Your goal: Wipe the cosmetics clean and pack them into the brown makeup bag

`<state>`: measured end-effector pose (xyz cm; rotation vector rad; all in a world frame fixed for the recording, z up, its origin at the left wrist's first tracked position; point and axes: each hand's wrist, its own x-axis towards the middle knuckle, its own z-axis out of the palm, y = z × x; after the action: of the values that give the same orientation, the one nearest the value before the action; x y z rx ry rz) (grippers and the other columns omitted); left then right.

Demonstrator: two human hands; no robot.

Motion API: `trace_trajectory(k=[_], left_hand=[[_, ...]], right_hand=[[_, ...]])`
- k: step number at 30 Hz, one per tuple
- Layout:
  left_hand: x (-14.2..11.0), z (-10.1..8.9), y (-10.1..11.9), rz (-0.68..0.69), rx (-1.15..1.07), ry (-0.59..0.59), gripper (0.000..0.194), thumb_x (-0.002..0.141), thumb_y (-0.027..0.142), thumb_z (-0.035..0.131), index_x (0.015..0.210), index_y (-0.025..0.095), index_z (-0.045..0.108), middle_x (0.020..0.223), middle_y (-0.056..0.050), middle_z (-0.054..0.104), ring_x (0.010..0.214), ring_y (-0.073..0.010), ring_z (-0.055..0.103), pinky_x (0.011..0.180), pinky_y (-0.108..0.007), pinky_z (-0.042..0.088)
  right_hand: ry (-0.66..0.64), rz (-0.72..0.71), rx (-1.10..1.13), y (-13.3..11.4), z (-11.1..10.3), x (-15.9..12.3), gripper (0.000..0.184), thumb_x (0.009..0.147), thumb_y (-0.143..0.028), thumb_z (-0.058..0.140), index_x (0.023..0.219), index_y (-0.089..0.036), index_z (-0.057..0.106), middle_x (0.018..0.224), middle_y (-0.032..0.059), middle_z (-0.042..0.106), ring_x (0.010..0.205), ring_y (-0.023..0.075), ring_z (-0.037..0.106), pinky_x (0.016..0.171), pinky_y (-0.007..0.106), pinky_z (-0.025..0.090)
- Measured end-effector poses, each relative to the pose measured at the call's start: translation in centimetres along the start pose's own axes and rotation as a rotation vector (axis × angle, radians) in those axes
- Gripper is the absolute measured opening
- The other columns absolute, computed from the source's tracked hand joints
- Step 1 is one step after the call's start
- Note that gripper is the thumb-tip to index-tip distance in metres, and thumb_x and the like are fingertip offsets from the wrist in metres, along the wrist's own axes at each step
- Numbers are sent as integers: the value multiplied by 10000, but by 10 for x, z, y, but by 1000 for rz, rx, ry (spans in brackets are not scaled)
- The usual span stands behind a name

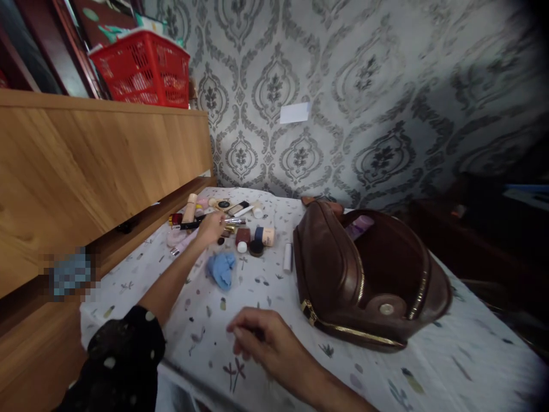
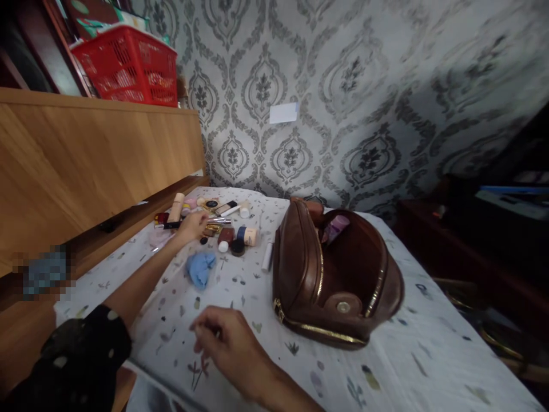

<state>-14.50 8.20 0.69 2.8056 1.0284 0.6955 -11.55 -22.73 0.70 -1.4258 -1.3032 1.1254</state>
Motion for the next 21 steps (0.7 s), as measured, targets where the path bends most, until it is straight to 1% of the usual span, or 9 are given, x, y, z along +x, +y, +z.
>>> trace_trajectory(k=[3, 5, 7, 9, 11, 13, 16, 18, 21], left_hand=[[19, 0, -30, -73, 131, -8, 338, 897, 106, 404, 1125, 84, 652, 1254, -222, 624, 1232, -323, 531, 1022, -452, 413], [24, 5, -45, -88, 200, -29, 383, 892, 112, 413, 1207, 41, 619, 1440, -267, 481, 1382, -367, 389, 1096, -520, 335], [27, 13, -56, -96, 255, -58, 418, 895, 127, 420, 1262, 30, 593, 1556, -259, 332, 1470, -376, 246, 1149, -559, 247], [31, 20, -63, -108, 302, -99, 419, 900, 137, 420, 1272, 56, 596, 1592, -229, 279, 1497, -366, 185, 1169, -581, 190], [37, 23, -68, -119, 340, -145, 392, 906, 143, 425, 1242, 91, 619, 1588, -207, 304, 1495, -363, 194, 1165, -612, 169], [44, 24, -69, -116, 371, -181, 358, 909, 158, 456, 1218, 109, 630, 1558, -205, 365, 1481, -368, 227, 1152, -642, 169], [51, 21, -68, -101, 401, -206, 354, 891, 203, 569, 1224, 92, 612, 1434, -238, 506, 1414, -382, 345, 1139, -648, 201], [53, 19, -67, -98, 409, -211, 369, 875, 238, 639, 1207, 78, 612, 1312, -233, 594, 1317, -375, 466, 1122, -634, 259], [55, 17, -66, -80, 390, -198, 355, 914, 327, 644, 1201, 122, 609, 1236, -140, 627, 1173, -294, 581, 1051, -561, 412]], right_hand=[[74, -115, -25, 6, 9, 33, 165, 902, -200, 510, 928, -147, 664, 704, 7, 650, 642, 123, 602, 602, 217, 432], [111, -158, -59, 18, 10, 41, 170, 888, -184, 505, 921, -149, 668, 686, 0, 633, 644, 129, 598, 619, 224, 428], [126, -177, -97, 30, 9, 42, 177, 871, -168, 512, 931, -148, 678, 677, -4, 626, 641, 134, 590, 636, 232, 428], [116, -185, -114, 38, 7, 42, 193, 856, -152, 517, 945, -146, 688, 677, -4, 627, 636, 134, 581, 642, 232, 427], [100, -181, -101, 40, 5, 42, 211, 855, -145, 506, 946, -141, 696, 675, -3, 626, 630, 134, 576, 638, 228, 428], [95, -169, -107, 38, 4, 41, 216, 850, -142, 510, 938, -141, 707, 673, -3, 623, 629, 133, 568, 638, 225, 426], [91, -158, -148, 34, 3, 41, 230, 846, -140, 524, 956, -152, 726, 687, -5, 632, 633, 129, 549, 648, 222, 420], [85, -156, -168, 33, 2, 40, 249, 839, -133, 527, 970, -154, 738, 692, -5, 637, 624, 124, 531, 641, 217, 411], [79, -157, -176, 34, 2, 41, 264, 832, -131, 531, 978, -152, 750, 694, 0, 641, 605, 120, 514, 623, 212, 403]])
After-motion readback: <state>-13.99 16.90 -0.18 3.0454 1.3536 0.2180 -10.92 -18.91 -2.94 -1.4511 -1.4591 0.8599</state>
